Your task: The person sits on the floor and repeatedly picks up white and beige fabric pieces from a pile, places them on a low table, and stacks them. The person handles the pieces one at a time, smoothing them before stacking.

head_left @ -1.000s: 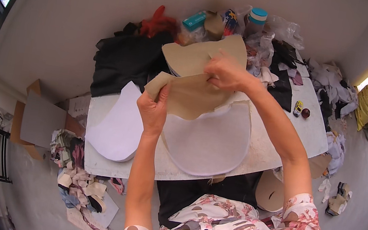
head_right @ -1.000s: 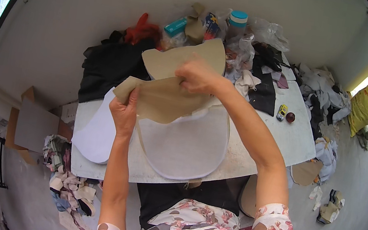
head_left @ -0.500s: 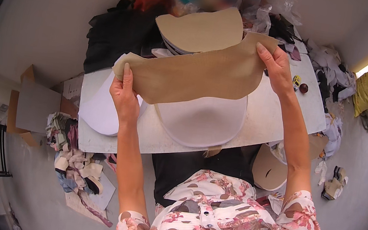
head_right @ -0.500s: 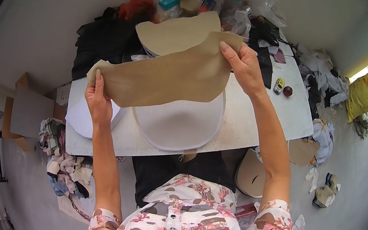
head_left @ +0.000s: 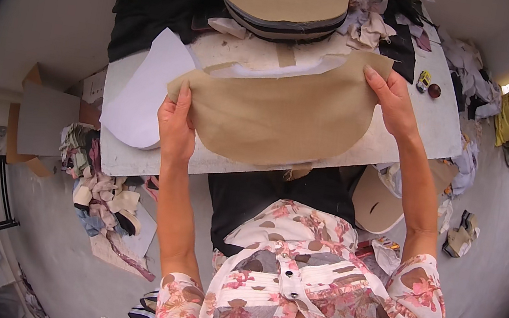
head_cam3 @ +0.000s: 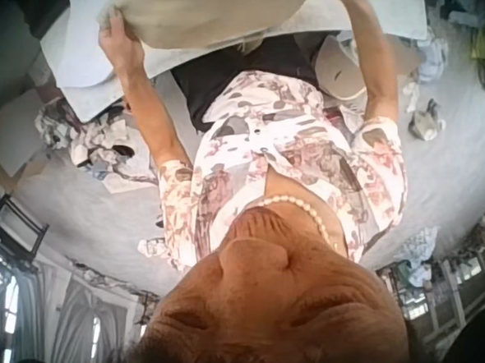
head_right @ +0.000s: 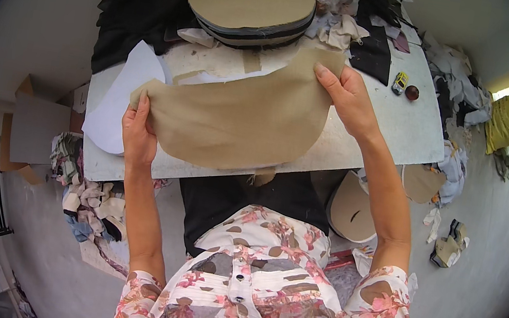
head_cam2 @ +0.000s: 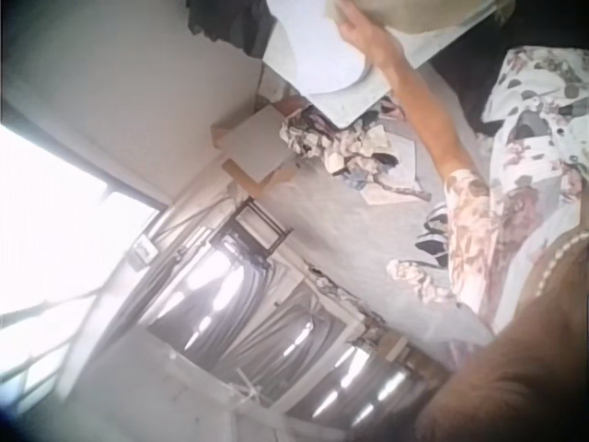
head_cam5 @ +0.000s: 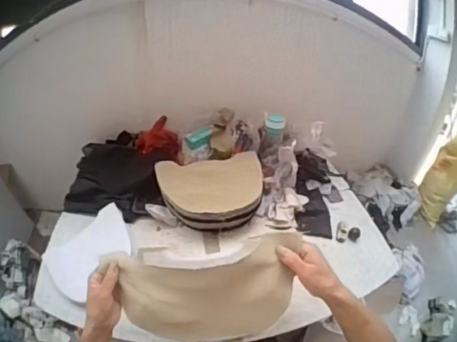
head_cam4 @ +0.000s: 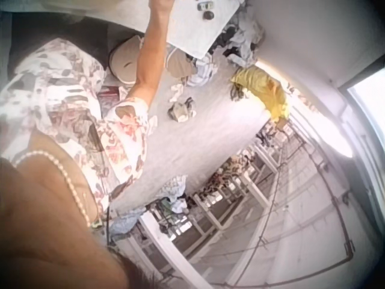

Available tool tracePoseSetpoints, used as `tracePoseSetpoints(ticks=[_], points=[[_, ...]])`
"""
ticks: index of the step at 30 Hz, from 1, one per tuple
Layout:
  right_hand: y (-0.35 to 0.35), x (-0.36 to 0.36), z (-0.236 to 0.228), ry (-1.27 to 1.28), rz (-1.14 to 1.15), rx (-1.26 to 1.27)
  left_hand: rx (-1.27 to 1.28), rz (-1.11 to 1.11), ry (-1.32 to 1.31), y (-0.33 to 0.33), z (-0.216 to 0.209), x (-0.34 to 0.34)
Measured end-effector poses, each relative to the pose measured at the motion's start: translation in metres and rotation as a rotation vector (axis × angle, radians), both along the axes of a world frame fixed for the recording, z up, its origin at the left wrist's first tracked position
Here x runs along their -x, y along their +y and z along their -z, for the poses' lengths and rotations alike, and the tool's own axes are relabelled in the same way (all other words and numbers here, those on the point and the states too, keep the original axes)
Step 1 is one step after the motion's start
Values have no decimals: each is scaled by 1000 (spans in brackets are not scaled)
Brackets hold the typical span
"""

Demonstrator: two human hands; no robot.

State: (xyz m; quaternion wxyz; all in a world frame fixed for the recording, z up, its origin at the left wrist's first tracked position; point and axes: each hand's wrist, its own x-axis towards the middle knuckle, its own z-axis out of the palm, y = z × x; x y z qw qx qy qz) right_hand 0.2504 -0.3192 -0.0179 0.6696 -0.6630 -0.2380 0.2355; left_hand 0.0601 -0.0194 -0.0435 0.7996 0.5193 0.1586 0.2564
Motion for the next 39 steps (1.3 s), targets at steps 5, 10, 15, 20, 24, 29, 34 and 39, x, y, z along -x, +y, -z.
tracePoseSetpoints(ticks=[5,10,15,20,24,29,34,39], points=[[11,-20,38,-18,33,80,-35,-21,188,9,38,-24],[22,-38,74,-384,165,420,-673,-225,471,10,60,-42],[30,-37,91,-664,321,590,-974,-344,561,8,66,-49],[34,-34,93,-715,366,636,-1043,-400,588,7,72,-51],[37,-35,95,-741,391,657,-1051,-393,640,6,71,-53],[37,-37,100,-823,398,669,-1079,-409,657,6,73,-56],[42,-24,55,-662,343,918,-1014,-325,875,-7,42,-51],[40,6,59,-1152,194,784,-1517,-250,432,-21,55,-37]])
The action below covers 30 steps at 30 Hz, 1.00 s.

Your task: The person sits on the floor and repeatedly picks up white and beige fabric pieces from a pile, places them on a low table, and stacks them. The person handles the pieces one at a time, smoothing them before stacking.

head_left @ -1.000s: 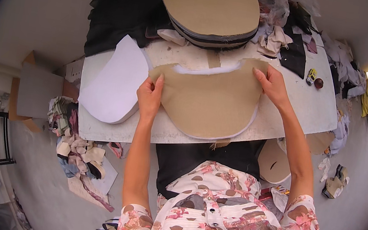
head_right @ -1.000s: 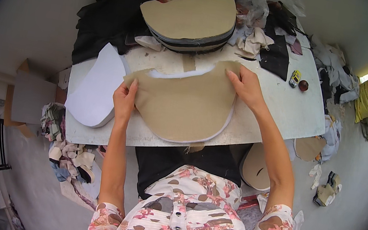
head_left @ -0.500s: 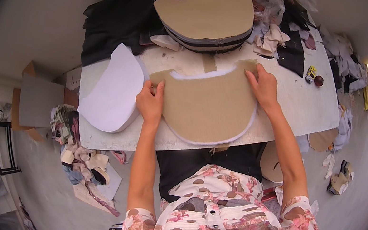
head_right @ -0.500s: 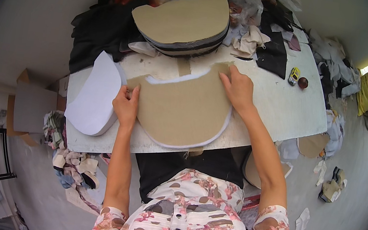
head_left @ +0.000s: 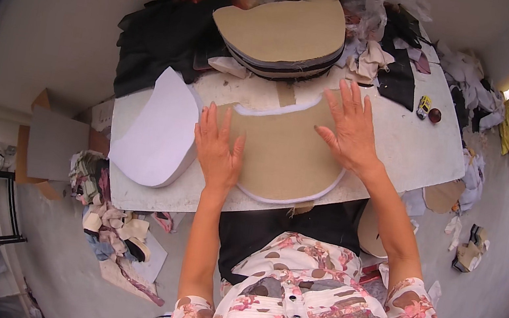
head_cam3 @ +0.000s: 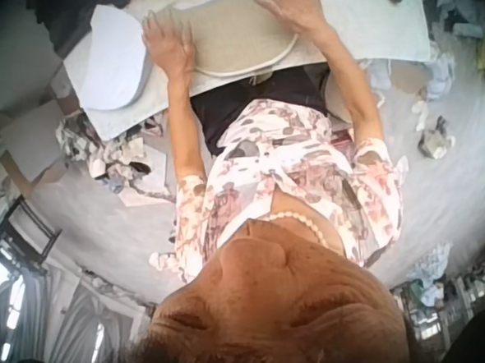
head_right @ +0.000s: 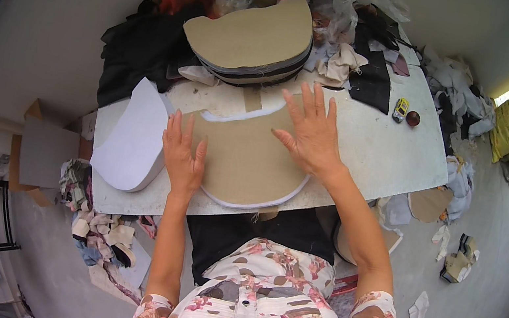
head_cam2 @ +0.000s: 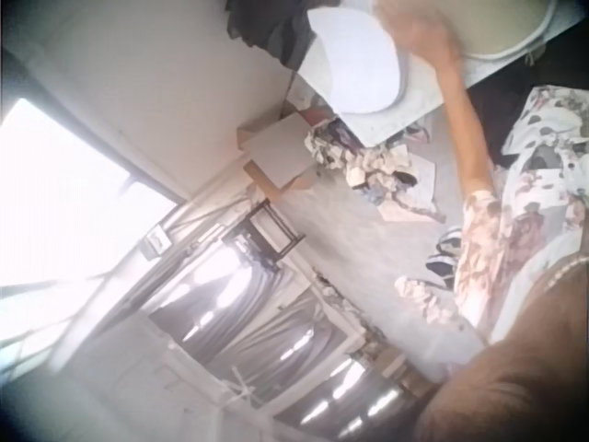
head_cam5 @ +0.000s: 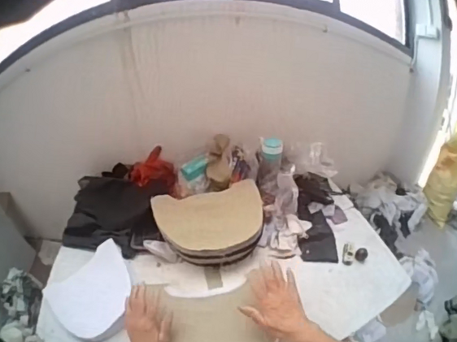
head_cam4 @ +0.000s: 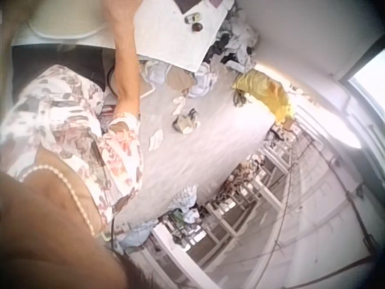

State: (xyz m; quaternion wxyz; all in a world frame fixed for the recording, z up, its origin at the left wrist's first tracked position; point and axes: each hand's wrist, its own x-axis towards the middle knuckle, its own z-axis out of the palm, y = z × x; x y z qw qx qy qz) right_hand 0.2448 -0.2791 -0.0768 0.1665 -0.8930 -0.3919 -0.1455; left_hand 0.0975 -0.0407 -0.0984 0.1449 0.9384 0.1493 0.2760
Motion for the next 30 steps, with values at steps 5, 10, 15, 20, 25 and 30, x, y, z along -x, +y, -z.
tracePoseSetpoints(ticks=[5,10,15,20,25,30], points=[[1,-3,31,164,0,201,-3,165,275,3,15,-5],[3,-6,32,160,-28,181,4,141,245,5,22,-3],[27,-1,7,39,-15,-35,159,141,-36,-1,20,1],[142,56,-45,577,-407,-604,158,93,-430,-2,-6,50],[260,113,-19,512,-720,-399,338,-320,-676,39,-14,114],[310,141,8,273,-765,-175,508,-600,-819,95,-2,146]])
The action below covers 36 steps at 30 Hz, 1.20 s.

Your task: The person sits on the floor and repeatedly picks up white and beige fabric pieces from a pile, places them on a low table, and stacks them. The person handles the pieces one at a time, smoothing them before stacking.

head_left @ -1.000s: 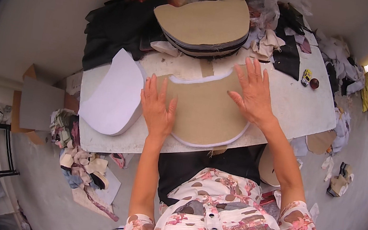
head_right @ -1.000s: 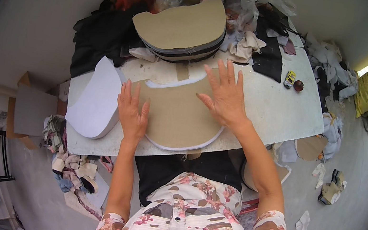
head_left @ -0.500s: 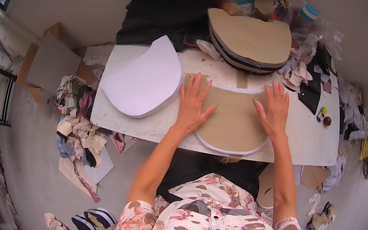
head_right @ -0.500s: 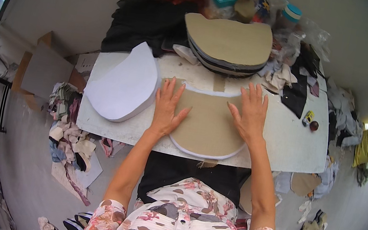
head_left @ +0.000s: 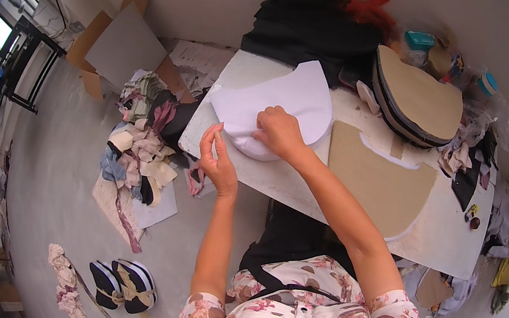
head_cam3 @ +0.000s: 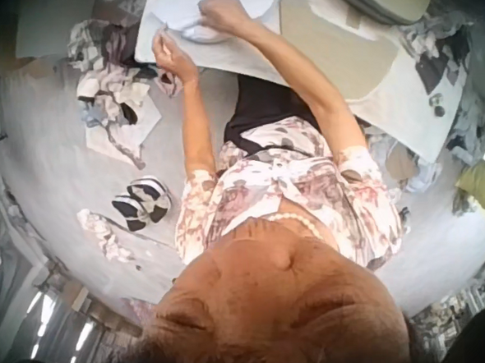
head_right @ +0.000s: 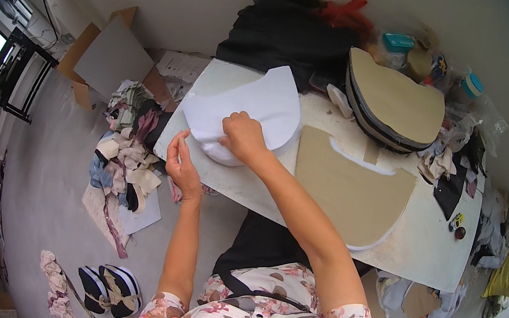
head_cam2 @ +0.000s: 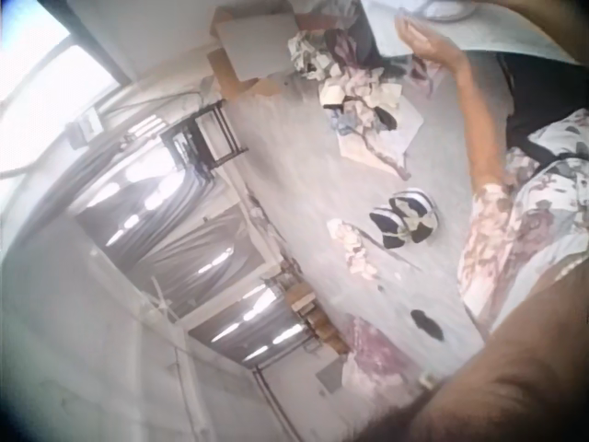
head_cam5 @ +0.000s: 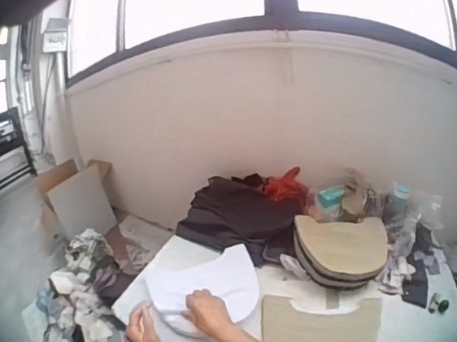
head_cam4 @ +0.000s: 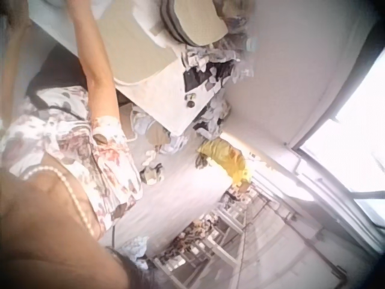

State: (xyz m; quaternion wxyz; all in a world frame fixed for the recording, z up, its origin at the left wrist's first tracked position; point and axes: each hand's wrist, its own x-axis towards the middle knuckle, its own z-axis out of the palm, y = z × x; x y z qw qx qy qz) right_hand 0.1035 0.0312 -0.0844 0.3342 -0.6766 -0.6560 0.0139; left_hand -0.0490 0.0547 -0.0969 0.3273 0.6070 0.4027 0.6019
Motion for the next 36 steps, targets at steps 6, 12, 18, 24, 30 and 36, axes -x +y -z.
tracePoseSetpoints(ticks=[6,12,18,24,30,36], points=[[4,-5,-5,-4,-24,143,33,33,151,50,15,4],[7,-8,-6,38,-23,181,15,63,676,60,33,-2],[-4,-49,-22,819,67,172,-46,31,804,62,54,1],[-49,-110,-86,1199,-41,-175,-53,9,815,67,59,3],[-103,-84,-132,777,-156,-205,104,313,250,11,4,7],[-137,-24,-83,-163,-317,-194,833,1165,-689,-62,-38,-2]])
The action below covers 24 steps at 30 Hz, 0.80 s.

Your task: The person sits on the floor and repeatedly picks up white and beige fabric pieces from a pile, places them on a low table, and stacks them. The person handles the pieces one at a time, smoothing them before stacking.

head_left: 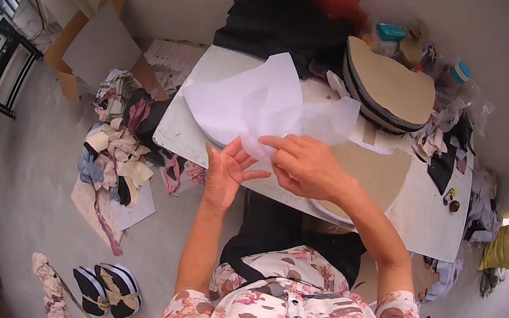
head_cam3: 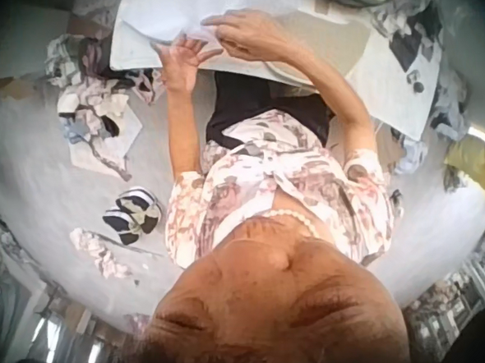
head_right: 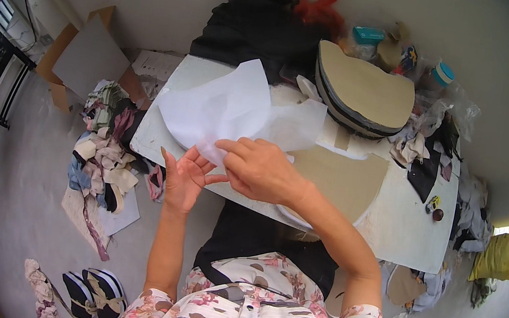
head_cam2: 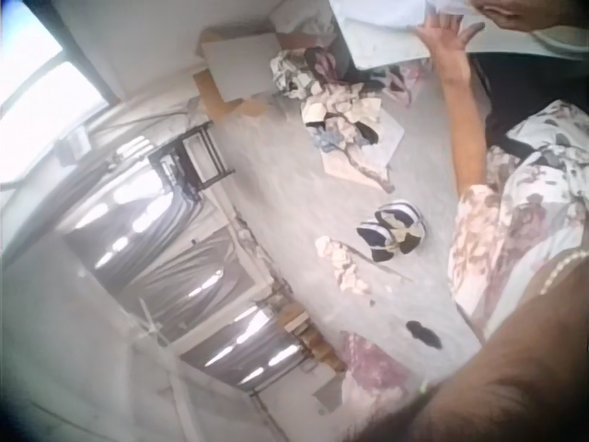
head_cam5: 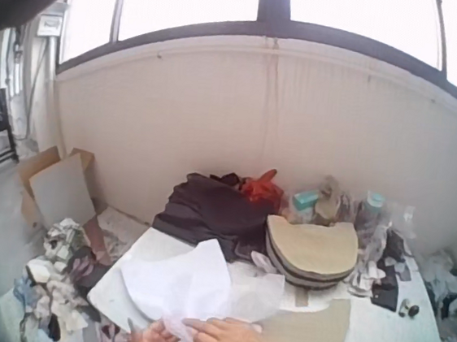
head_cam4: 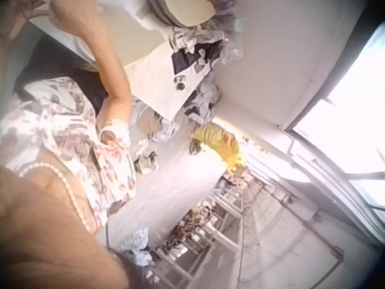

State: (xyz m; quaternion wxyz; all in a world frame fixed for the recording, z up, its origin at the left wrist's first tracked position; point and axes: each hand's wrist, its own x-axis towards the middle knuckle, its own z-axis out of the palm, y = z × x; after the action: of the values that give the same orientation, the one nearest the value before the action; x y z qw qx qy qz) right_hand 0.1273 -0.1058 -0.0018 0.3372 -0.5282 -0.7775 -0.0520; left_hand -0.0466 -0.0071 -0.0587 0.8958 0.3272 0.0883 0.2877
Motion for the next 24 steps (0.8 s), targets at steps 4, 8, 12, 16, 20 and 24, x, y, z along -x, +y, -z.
tracePoseSetpoints(ticks=[4,8,12,16,20,24], points=[[-14,30,27,-218,-103,194,-189,-181,361,1,-3,-9],[-13,30,14,-8,-62,69,-467,-377,601,17,8,-8],[1,-15,7,337,-34,168,-818,-293,502,-8,-39,-1],[-39,-50,17,275,32,334,-983,-390,523,-11,-53,16],[-108,-76,1,517,135,422,-782,-319,514,-9,-55,18],[-160,-82,-15,907,340,478,-562,-265,398,-4,-39,8]])
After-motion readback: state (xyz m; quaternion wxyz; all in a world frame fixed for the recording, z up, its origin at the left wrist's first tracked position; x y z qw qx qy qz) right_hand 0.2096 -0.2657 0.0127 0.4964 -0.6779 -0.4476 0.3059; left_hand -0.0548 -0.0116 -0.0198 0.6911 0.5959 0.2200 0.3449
